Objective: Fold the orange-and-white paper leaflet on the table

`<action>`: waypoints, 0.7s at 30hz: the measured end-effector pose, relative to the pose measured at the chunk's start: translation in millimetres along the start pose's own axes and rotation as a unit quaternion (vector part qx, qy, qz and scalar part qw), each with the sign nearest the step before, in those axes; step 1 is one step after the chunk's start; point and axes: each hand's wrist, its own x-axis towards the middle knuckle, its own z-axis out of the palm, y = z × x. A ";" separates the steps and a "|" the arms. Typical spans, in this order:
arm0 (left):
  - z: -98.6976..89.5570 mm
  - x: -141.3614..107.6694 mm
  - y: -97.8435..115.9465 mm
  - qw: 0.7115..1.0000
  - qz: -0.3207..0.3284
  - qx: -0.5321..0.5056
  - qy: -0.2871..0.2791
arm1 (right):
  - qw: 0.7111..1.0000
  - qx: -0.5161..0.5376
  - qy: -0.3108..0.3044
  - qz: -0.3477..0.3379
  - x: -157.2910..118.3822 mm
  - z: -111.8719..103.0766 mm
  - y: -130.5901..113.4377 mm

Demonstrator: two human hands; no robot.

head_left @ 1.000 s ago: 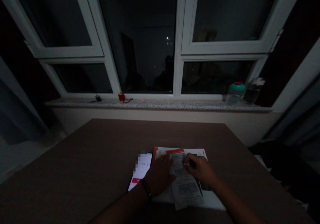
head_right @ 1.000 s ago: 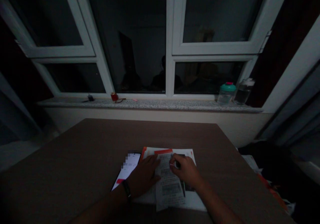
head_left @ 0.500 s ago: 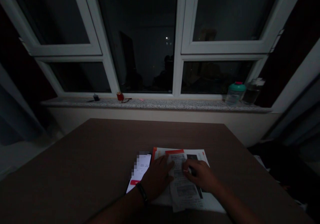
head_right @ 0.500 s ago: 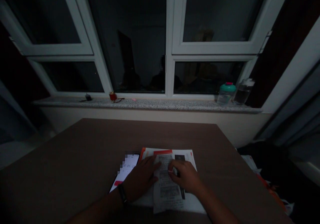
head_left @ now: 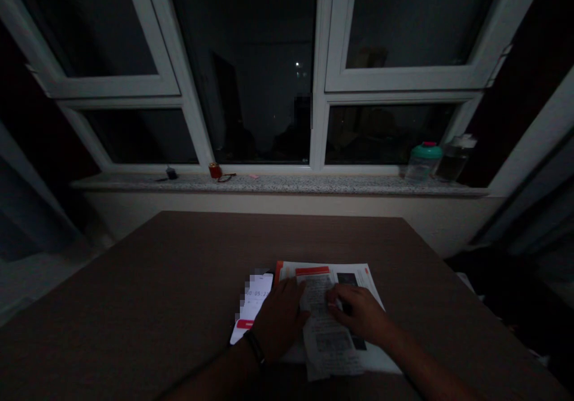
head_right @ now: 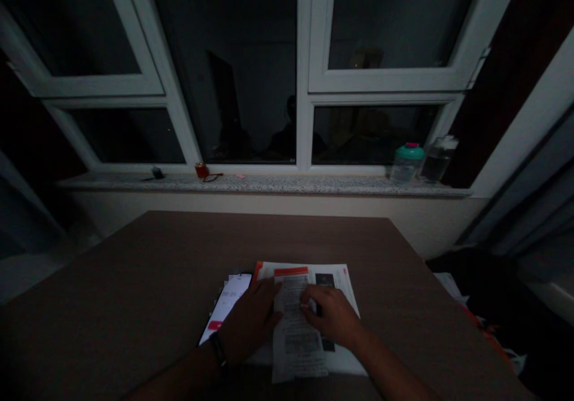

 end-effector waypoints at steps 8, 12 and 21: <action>6.2 -2.0 -6.0 1.000 0.027 -0.004 0.001 | 0.996 0.082 0.028 0.029 1.8 2.7 1.2; 3.6 -0.6 -4.2 1.000 0.022 -0.014 -0.002 | 0.989 0.132 0.047 0.042 5.0 4.8 8.2; 4.8 -1.4 -2.9 0.999 0.011 -0.043 -0.019 | 0.991 0.127 0.036 0.019 17.3 -2.9 10.2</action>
